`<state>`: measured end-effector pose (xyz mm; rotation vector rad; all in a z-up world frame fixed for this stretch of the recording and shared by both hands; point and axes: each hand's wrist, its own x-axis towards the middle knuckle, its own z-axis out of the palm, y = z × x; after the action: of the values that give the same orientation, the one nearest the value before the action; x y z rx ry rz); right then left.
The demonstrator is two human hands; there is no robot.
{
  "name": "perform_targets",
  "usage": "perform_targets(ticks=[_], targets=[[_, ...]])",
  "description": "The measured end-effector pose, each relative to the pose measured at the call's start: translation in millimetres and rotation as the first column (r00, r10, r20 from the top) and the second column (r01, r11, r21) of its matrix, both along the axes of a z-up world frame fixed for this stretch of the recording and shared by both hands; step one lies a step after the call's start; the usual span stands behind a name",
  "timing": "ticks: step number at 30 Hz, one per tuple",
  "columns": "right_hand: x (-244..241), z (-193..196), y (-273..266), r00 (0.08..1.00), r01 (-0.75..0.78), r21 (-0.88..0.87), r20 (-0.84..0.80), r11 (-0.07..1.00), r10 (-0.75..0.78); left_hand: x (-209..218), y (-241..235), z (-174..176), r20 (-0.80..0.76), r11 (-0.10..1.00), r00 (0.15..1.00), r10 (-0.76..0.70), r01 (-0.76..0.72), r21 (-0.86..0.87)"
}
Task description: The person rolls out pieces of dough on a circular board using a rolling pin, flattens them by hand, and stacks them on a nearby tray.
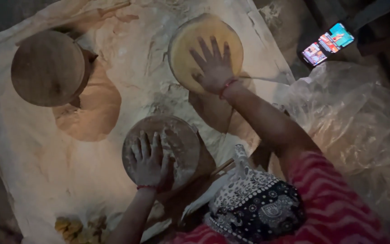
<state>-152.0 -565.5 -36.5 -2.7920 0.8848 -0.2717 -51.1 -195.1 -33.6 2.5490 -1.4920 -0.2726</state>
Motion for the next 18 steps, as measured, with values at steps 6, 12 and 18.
perform_targets(ticks=[6,12,18], targets=[[-12,-8,13,0.998,-0.063,-0.078,0.014,0.995,0.064,0,0,1,-0.012,1.0,1.0,-0.007,0.007,-0.018],[-58,-5,93,0.991,-0.106,-0.037,0.08,0.994,0.109,-2,0,2,0.006,0.999,1.0,-0.004,0.004,-0.038],[-79,-12,171,0.8,-0.6,0.151,0.133,0.786,0.585,2,7,-16,-0.011,0.998,1.0,-0.017,0.016,-0.067]])
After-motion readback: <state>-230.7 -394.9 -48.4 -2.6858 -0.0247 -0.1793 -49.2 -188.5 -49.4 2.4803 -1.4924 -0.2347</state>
